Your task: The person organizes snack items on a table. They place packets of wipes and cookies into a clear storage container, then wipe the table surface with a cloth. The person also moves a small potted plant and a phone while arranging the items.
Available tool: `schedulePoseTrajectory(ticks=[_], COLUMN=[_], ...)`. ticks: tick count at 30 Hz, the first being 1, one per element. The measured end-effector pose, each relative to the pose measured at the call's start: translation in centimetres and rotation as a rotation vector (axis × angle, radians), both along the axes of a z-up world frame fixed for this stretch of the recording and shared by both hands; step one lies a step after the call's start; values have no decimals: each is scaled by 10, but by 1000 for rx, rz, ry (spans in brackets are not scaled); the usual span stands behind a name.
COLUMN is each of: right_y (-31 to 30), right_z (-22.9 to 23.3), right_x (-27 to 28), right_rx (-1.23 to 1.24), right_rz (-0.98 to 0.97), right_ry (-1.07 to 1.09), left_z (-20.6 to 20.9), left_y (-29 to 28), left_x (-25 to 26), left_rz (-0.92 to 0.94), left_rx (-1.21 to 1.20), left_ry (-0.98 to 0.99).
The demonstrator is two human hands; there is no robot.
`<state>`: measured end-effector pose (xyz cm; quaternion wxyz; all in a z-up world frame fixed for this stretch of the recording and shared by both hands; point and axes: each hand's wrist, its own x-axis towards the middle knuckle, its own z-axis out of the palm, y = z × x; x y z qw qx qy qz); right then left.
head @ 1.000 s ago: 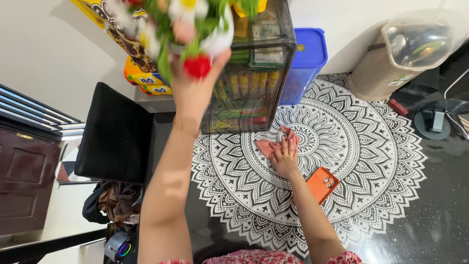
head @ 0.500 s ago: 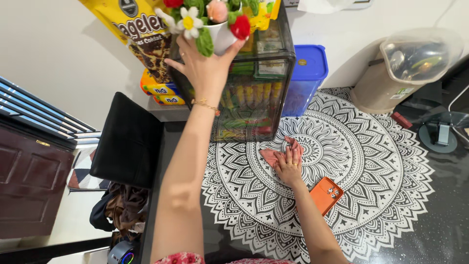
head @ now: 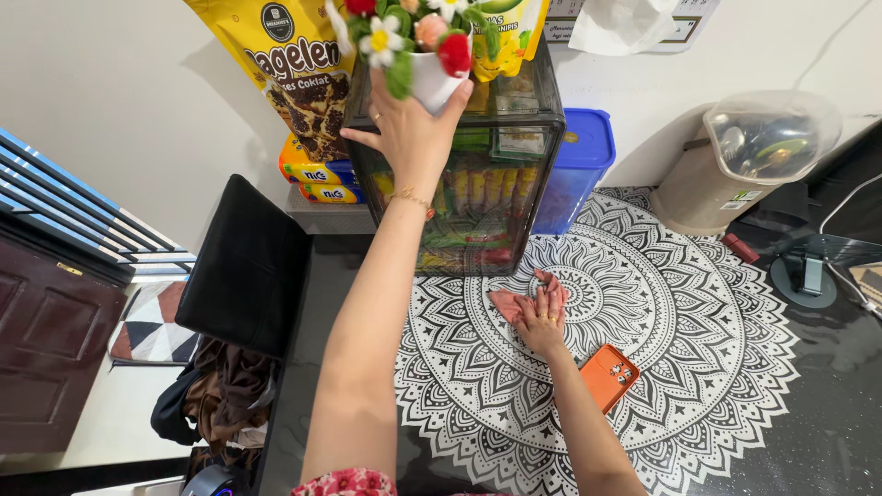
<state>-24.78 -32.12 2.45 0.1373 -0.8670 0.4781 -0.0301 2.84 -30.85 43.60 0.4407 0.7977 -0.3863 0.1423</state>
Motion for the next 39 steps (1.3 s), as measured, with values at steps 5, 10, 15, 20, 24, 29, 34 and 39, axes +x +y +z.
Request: schedulePoseTrajectory(ticks=[5, 10, 15, 20, 24, 29, 34, 39], right_y=[0, 2, 2, 6, 3, 10, 53, 130], right_z=[3, 5, 5, -6, -12, -21, -31, 5], right_x=[1, 0, -1, 1, 1, -3, -14, -79], right_rx=[18, -42, -48, -203, -253, -432, -146, -120], right_rz=[-16, -6, 2, -28, -4, 32, 274, -253], right_ry=[18, -18, -39, -94, -146, -250, -371, -308], left_z=[-3, -14, -17, -22, -23, -27, -111, -284], left_y=[4, 12, -4, -18, -8, 17, 61, 145], left_x=[-13, -10, -2, 0, -8, -17, -47, -109], left_rz=[-32, -195, -39, 102, 20, -38, -187, -519], left_rx=[-153, -265, -169, -149, -178, -220, -307, 153], left_ry=[-29, -57, -98, -151, -150, -174, -199, -214])
